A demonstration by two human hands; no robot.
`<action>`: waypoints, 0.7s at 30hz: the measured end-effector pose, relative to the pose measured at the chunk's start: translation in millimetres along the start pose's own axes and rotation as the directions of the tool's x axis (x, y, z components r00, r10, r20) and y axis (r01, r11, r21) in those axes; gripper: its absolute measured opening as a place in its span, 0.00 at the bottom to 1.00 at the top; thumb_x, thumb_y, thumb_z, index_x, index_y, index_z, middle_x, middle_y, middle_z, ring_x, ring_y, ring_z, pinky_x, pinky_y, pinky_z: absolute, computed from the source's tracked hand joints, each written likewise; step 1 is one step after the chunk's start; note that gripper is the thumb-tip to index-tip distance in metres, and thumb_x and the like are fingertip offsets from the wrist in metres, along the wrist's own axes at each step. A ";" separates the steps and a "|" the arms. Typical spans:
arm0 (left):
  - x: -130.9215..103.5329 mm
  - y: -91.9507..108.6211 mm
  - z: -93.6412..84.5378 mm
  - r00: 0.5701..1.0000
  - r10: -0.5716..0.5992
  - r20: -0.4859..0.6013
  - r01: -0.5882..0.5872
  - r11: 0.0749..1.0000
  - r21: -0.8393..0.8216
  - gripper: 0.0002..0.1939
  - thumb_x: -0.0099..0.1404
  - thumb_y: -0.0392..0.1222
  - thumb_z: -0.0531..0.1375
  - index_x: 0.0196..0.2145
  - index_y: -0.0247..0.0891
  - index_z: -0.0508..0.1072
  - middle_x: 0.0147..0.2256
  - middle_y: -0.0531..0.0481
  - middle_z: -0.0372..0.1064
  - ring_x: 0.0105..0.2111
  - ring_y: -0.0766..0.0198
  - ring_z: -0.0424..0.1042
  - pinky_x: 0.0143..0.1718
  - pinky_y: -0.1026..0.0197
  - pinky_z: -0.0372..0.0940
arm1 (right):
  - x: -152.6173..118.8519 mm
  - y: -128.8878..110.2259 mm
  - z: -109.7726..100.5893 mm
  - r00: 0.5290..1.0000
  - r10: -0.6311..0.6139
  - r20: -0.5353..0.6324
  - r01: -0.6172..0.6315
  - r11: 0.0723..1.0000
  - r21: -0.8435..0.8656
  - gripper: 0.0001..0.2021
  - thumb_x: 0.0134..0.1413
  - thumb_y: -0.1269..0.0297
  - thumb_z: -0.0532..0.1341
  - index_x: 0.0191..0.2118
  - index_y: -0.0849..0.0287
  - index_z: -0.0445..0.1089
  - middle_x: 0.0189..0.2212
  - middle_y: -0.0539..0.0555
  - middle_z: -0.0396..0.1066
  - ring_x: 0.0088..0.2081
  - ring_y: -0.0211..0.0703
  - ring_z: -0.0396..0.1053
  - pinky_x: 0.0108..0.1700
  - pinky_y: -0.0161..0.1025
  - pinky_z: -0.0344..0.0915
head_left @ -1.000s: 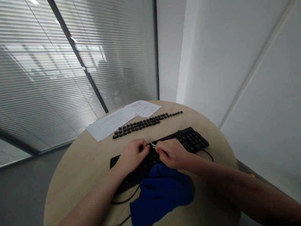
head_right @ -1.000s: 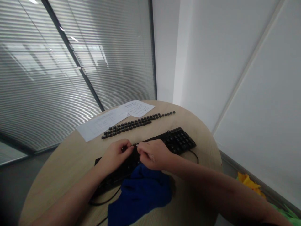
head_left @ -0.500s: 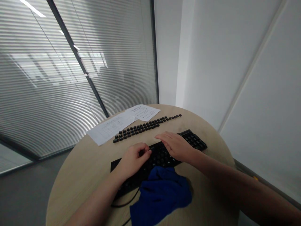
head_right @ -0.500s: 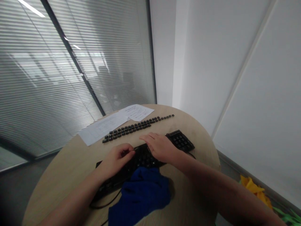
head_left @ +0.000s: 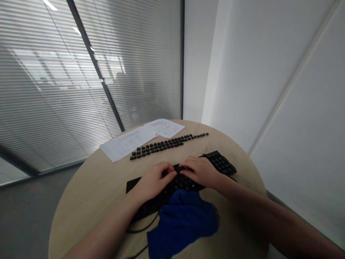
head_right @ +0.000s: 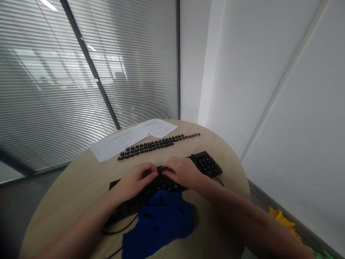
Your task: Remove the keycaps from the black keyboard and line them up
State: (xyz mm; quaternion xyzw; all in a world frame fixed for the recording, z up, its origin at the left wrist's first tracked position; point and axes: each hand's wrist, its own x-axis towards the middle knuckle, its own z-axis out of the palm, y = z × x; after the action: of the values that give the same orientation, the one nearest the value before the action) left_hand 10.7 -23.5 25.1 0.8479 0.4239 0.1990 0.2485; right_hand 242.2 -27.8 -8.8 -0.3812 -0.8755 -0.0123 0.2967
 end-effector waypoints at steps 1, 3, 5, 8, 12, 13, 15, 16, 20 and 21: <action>1.0 -3.0 0.4 1.000 0.011 -0.025 -0.010 0.999 0.039 0.12 0.68 0.50 0.56 0.36 0.40 0.74 0.33 0.51 0.72 0.35 0.59 0.70 0.37 0.58 0.62 | 0.1 5.9 0.0 0.998 0.063 -0.005 -0.063 0.998 -0.002 0.09 0.63 0.60 0.62 0.45 0.57 0.74 0.38 0.54 0.76 0.41 0.44 0.73 0.41 0.38 0.65; 3.6 -11.1 3.3 0.997 0.040 -0.066 -0.033 0.993 0.112 0.11 0.67 0.47 0.57 0.39 0.39 0.75 0.38 0.47 0.74 0.41 0.55 0.71 0.45 0.54 0.64 | -0.4 21.2 -2.5 0.978 0.207 -0.006 -0.208 0.978 -0.018 0.09 0.61 0.60 0.64 0.44 0.57 0.75 0.38 0.54 0.76 0.40 0.45 0.73 0.42 0.39 0.65; 6.0 -20.0 8.4 0.996 0.048 -0.074 -0.034 0.982 0.183 0.13 0.66 0.46 0.59 0.44 0.38 0.76 0.43 0.43 0.74 0.47 0.51 0.71 0.52 0.50 0.63 | -2.4 40.1 -8.5 0.938 0.347 -0.015 -0.347 0.936 -0.064 0.08 0.60 0.61 0.64 0.42 0.57 0.76 0.38 0.54 0.76 0.40 0.46 0.73 0.43 0.41 0.65; 7.7 -28.2 16.1 0.999 0.041 -0.024 -0.034 0.968 0.249 0.21 0.66 0.49 0.59 0.52 0.36 0.74 0.50 0.40 0.74 0.52 0.48 0.70 0.56 0.47 0.61 | -6.7 68.8 -22.5 0.856 0.513 -0.064 -0.517 0.847 -0.122 0.09 0.59 0.60 0.63 0.43 0.58 0.77 0.38 0.55 0.77 0.40 0.46 0.72 0.43 0.41 0.65; 6.0 -27.6 19.4 0.998 0.055 0.041 -0.064 0.957 0.284 0.27 0.67 0.56 0.57 0.58 0.39 0.70 0.57 0.40 0.70 0.57 0.46 0.67 0.59 0.44 0.59 | -6.8 96.1 -36.4 0.786 0.617 -0.038 -0.609 0.762 -0.220 0.11 0.59 0.58 0.62 0.43 0.57 0.77 0.36 0.55 0.77 0.37 0.46 0.72 0.39 0.39 0.64; 5.5 -26.7 19.5 0.997 0.057 0.054 -0.070 0.955 0.289 0.28 0.67 0.57 0.57 0.59 0.39 0.69 0.58 0.40 0.69 0.58 0.46 0.67 0.59 0.43 0.59 | -4.7 100.9 -36.8 0.786 0.618 -0.020 -0.604 0.761 -0.239 0.11 0.59 0.57 0.63 0.42 0.57 0.78 0.35 0.55 0.77 0.37 0.46 0.72 0.39 0.39 0.64; 4.9 -25.7 19.7 0.996 0.066 0.064 -0.083 0.950 0.301 0.30 0.67 0.59 0.56 0.60 0.40 0.68 0.59 0.41 0.69 0.58 0.46 0.67 0.60 0.42 0.58 | 1.7 109.8 -33.5 0.789 0.614 0.024 -0.587 0.764 -0.268 0.11 0.57 0.56 0.64 0.40 0.57 0.78 0.34 0.55 0.78 0.36 0.46 0.73 0.37 0.38 0.63; 5.0 -25.6 20.0 0.995 0.072 0.064 -0.088 0.948 0.307 0.30 0.67 0.59 0.56 0.60 0.40 0.68 0.59 0.41 0.68 0.58 0.45 0.67 0.60 0.42 0.58 | 5.8 114.4 -30.3 0.789 0.612 0.048 -0.578 0.767 -0.280 0.11 0.56 0.56 0.65 0.38 0.57 0.78 0.33 0.55 0.78 0.35 0.46 0.73 0.36 0.38 0.63; 6.6 -27.9 21.9 0.992 0.106 0.073 -0.124 0.940 0.318 0.31 0.67 0.60 0.55 0.61 0.40 0.67 0.60 0.41 0.68 0.58 0.45 0.67 0.59 0.41 0.58 | 24.7 135.8 -14.0 0.791 0.597 0.131 -0.544 0.786 -0.294 0.10 0.55 0.57 0.66 0.38 0.57 0.79 0.33 0.55 0.79 0.34 0.45 0.73 0.35 0.36 0.63; 7.1 -28.5 22.2 0.989 0.124 0.078 -0.142 0.938 0.316 0.30 0.67 0.60 0.55 0.61 0.40 0.67 0.59 0.41 0.68 0.58 0.46 0.67 0.59 0.42 0.58 | 29.0 141.7 -10.1 0.794 0.590 0.146 -0.536 0.793 -0.290 0.10 0.55 0.58 0.66 0.39 0.57 0.79 0.33 0.55 0.79 0.35 0.45 0.73 0.36 0.36 0.64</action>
State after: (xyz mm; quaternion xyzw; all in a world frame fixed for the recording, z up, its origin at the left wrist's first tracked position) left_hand 9.1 -8.5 -8.5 0.9091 0.3851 0.1194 0.1052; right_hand 327.5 89.3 -14.1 -0.6566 -0.7415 0.0184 0.1370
